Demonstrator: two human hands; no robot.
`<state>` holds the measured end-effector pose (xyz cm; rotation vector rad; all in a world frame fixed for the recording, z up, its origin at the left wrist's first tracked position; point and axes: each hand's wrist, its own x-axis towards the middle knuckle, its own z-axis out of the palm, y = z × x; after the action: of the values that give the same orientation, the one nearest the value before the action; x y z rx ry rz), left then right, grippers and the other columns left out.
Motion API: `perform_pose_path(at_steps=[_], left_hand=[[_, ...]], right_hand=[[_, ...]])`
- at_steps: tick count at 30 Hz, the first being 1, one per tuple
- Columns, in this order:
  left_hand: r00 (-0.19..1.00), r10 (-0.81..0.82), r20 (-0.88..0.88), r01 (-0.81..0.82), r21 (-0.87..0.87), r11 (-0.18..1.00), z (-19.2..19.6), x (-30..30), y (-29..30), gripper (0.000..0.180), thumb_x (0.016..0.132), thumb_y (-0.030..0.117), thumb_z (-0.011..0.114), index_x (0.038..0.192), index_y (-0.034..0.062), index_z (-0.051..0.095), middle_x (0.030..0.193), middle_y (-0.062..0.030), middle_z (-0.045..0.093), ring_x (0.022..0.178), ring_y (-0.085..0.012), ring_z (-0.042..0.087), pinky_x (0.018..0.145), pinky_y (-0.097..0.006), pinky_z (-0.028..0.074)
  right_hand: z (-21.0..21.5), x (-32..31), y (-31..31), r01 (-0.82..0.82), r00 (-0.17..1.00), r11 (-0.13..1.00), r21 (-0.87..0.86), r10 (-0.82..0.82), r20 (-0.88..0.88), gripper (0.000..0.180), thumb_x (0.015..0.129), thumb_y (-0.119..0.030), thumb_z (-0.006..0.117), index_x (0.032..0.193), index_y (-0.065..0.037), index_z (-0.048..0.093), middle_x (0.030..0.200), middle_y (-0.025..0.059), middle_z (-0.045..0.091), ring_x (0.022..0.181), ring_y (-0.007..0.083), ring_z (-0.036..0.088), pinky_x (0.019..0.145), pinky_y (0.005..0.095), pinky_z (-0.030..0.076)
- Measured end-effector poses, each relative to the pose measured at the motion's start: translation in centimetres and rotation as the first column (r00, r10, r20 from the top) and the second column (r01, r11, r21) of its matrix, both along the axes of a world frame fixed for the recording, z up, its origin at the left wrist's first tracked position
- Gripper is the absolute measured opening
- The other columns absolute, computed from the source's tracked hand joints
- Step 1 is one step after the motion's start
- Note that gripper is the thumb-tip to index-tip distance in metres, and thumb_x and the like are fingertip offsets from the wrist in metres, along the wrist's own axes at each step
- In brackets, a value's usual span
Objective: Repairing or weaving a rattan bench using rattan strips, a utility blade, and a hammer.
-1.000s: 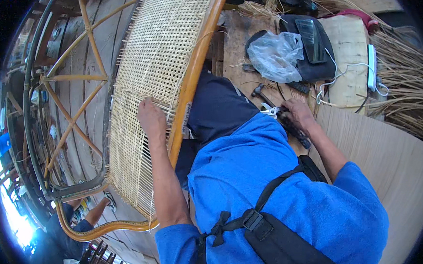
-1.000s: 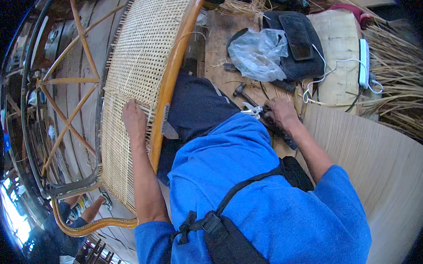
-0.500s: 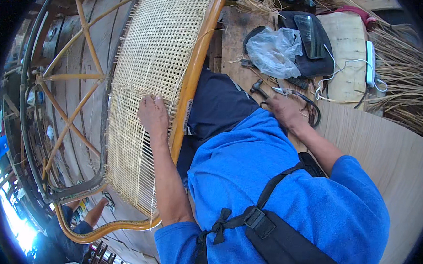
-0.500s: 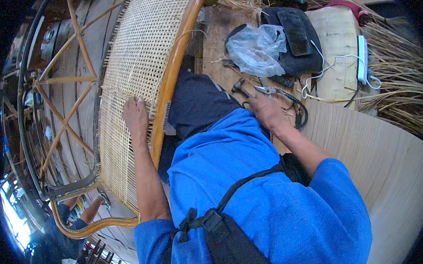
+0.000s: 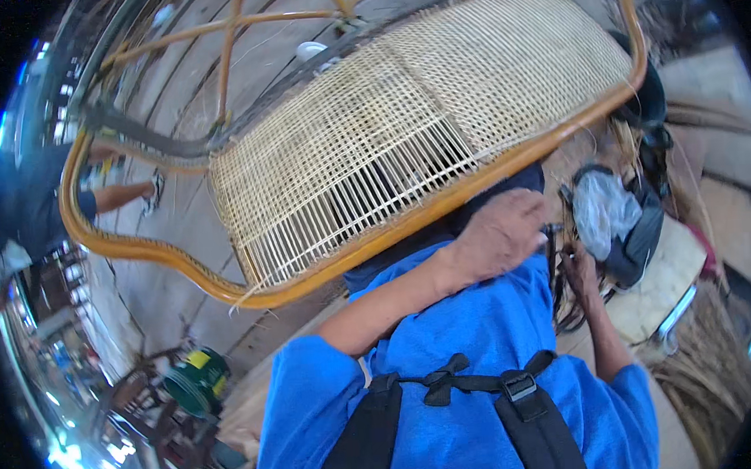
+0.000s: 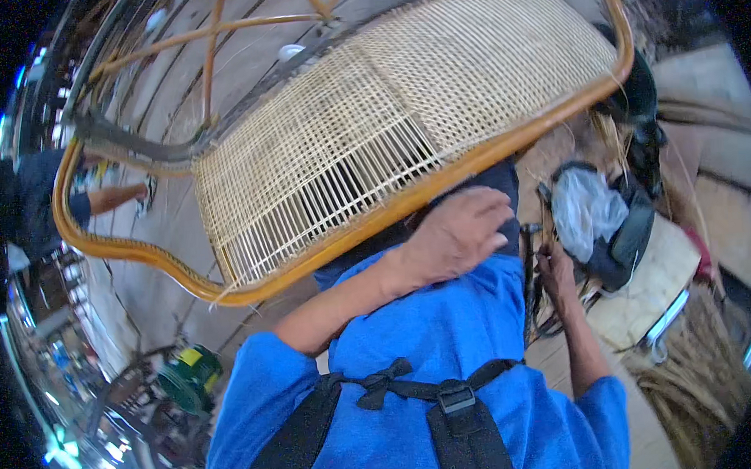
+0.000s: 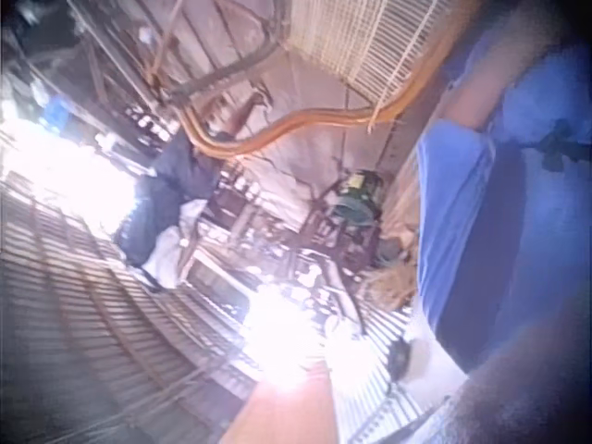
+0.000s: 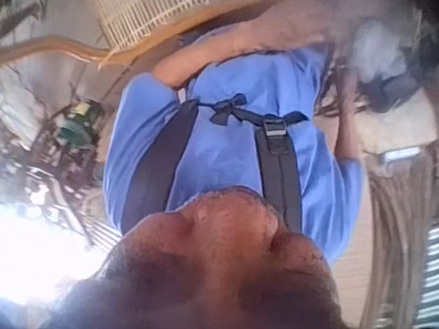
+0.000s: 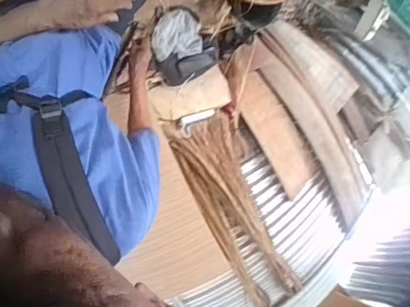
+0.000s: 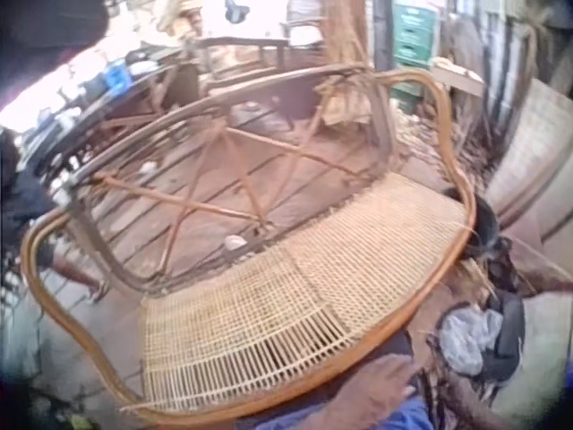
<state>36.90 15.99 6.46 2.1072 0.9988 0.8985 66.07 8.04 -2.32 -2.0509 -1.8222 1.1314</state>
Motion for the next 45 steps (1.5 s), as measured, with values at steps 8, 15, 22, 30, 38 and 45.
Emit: perform_pose_path(at_steps=[8,15,22,30,38,45], left_hand=[[0.981,-0.193,0.021,0.193,-0.212,0.958,0.8,2.9,0.6,0.055,0.076,0.024,0.065,0.119,-0.0024,0.043,0.118,-0.0217,0.048,0.107,-0.0359,0.050,0.091,-0.044,0.041],[0.995,0.081,-0.062,-0.098,-0.345,0.934,-1.3,3.2,1.8,0.026,0.080,0.021,0.058,0.097,0.0022,0.053,0.073,-0.0117,0.061,0.064,-0.0361,0.060,0.057,-0.040,0.051],[0.830,0.328,-0.451,-0.438,-0.162,0.884,-2.1,-3.8,5.4,0.036,0.081,0.029,0.060,0.104,0.0022,0.057,0.090,-0.0141,0.061,0.083,-0.0328,0.060,0.069,-0.042,0.048],[0.641,0.391,-0.661,-0.544,-0.030,0.839,-6.2,-5.7,7.7,0.054,0.082,0.039,0.058,0.123,0.0044,0.051,0.130,-0.0146,0.041,0.121,-0.0341,0.036,0.098,-0.046,0.031],[0.641,0.385,-0.664,-0.544,-0.039,0.838,-7.1,-5.7,8.2,0.054,0.082,0.039,0.058,0.124,0.0066,0.050,0.129,-0.0128,0.043,0.119,-0.0342,0.037,0.098,-0.048,0.031],[0.648,0.372,-0.664,-0.559,-0.084,0.825,-7.5,-5.6,8.6,0.053,0.081,0.038,0.059,0.123,0.0064,0.051,0.127,-0.0108,0.044,0.118,-0.0335,0.036,0.096,-0.048,0.031]], right_hand=[[10.2,-1.9,6.2,0.356,0.861,0.903,0.238,-0.219,-0.459,0.014,0.094,-0.011,0.049,0.103,-0.003,0.056,0.084,0.0050,0.058,0.071,0.0121,0.055,0.066,0.0248,0.046],[12.6,-12.4,14.3,0.511,0.213,0.848,-0.141,-0.283,-0.935,0.020,0.096,-0.021,0.046,0.101,-0.003,0.053,0.080,0.0049,0.056,0.073,0.0164,0.057,0.066,0.0268,0.045],[9.4,-18.8,22.1,0.092,-0.101,0.972,-0.215,-0.206,-0.973,0.038,0.097,-0.036,0.039,0.074,-0.006,0.047,0.054,-0.0045,0.025,0.046,0.0097,0.028,0.048,0.0257,0.033],[4.6,-23.9,27.5,0.334,0.081,0.925,-0.180,-0.219,-0.972,0.053,0.095,-0.045,0.039,0.058,-0.008,0.038,0.049,-0.0028,0.023,0.042,0.0103,0.029,0.042,0.0257,0.026],[1.4,-24.5,28.1,0.281,0.179,0.938,-0.203,-0.259,-0.949,0.054,0.094,-0.047,0.040,0.058,-0.007,0.040,0.047,-0.0034,0.023,0.041,0.0095,0.027,0.041,0.0247,0.025],[0.8,-25.0,27.3,0.198,0.307,0.977,-0.076,-0.135,-0.942,0.050,0.095,-0.042,0.042,0.064,-0.004,0.050,0.051,-0.0041,0.032,0.046,0.0060,0.031,0.044,0.0228,0.026]])
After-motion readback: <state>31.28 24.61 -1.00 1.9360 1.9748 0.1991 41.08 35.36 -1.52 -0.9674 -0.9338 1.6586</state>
